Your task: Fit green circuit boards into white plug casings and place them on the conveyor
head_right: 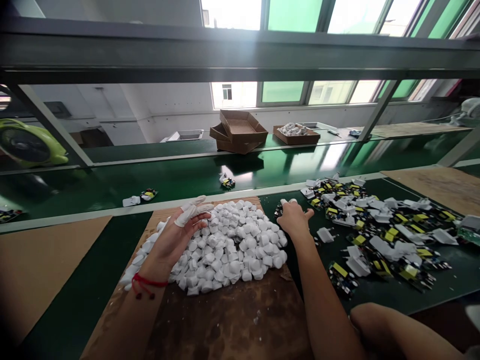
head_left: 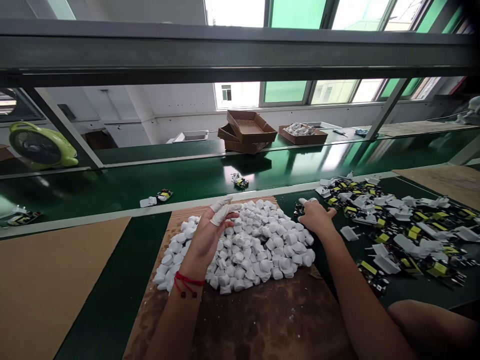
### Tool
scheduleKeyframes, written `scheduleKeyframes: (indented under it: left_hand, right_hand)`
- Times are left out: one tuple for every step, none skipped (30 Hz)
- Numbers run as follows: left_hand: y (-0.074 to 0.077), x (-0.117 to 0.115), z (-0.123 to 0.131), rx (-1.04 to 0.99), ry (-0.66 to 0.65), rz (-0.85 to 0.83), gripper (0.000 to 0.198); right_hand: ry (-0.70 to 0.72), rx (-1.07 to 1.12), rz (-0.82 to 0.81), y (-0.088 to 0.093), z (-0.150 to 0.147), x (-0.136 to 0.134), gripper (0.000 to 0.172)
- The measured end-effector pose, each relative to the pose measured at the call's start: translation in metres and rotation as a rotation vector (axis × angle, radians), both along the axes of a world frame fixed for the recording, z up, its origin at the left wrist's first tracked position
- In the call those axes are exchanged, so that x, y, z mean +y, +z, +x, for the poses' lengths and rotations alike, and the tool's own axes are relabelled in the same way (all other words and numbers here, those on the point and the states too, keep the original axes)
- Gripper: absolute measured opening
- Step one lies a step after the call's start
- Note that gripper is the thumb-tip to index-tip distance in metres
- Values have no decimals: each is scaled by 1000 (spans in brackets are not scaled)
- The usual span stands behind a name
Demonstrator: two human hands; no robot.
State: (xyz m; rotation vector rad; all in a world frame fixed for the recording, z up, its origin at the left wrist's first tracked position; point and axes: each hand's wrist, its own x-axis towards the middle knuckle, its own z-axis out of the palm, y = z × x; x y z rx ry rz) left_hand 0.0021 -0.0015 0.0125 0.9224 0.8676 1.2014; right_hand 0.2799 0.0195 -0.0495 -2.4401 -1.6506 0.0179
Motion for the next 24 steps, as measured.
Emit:
scheduleKeyframes:
  left_hand:
    - [-1, 0, 0, -1, -2, 3, 35]
    - [-1, 0, 0, 1, -3, 5, 35]
    - [-2, 0, 1, 6, -2, 4, 35]
    - [-2, 0, 1, 15, -1, -1, 36]
    - [-2, 0, 1, 28, -3, -9, 37]
    - [-2, 0, 2, 43, -11, -15, 37]
    - [-2, -1, 2, 58, -23, -16, 37]
    - [-2, -1, 3, 73, -41, -11, 35]
    - [-2, -2, 4, 90, -65, -1, 33]
    - [-2, -2, 4, 110, -96, 10, 31]
    - [-2, -3, 5, 135, -135, 20, 29]
    - [-2, -4, 6, 164, -180, 30, 29]
    - [-1, -5, 6, 195, -236, 40, 30]
    - [-1, -6, 7, 224, -300, 51, 31]
    - [-1, -8, 9, 246, -364, 61, 32]
    - [0, -9, 10, 257, -422, 67, 32]
    - [0, -10, 11, 258, -471, 68, 32]
    - [0, -11, 12, 249, -504, 62, 31]
    - [0, -13, 13, 231, -521, 52, 31]
    - [0, -14, 15, 205, -520, 42, 31]
    - [0, -14, 16, 172, -508, 35, 31]
    - [-1, -15, 18, 132, -490, 30, 30]
    - [-2, -16, 19, 85, -462, 25, 29]
    - [-3, -16, 20, 38, -432, 16, 28]
  right_hand:
    - [4, 5, 26, 1, -2, 0, 43]
    - [7, 11, 56, 3, -5, -1, 42]
    - [7, 17, 92, 6, -7, -1, 42]
    - [4, 24, 132, 10, -9, -1, 42]
    - [0, 31, 177, 14, -10, -2, 42]
    - [-3, 37, 222, 18, -12, -3, 41]
    - [-7, 40, 260, 22, -14, -4, 40]
    - [-8, 51, 309, 25, -16, -5, 39]
    - [0, 77, 382, 27, -19, -6, 38]
    - [23, 119, 476, 29, -22, -8, 38]
    - [62, 176, 582, 29, -27, -10, 38]
    - [118, 238, 686, 28, -32, -12, 38]
    - [185, 297, 777, 27, -38, -14, 38]
    - [260, 345, 838, 25, -44, -16, 37]
    - [335, 374, 862, 23, -50, -18, 35]
    - [412, 391, 866, 22, -56, -20, 34]
    - [488, 398, 865, 20, -61, -21, 32]
    - [559, 396, 861, 20, -65, -22, 30]
    - [619, 387, 856, 20, -67, -24, 29]
    - [664, 376, 854, 20, -69, -25, 28]
    - [690, 366, 861, 22, -69, -26, 27]
    - [701, 361, 871, 24, -68, -27, 26]
    - [707, 359, 884, 26, -68, -28, 23]
    - [724, 354, 896, 28, -68, -29, 19]
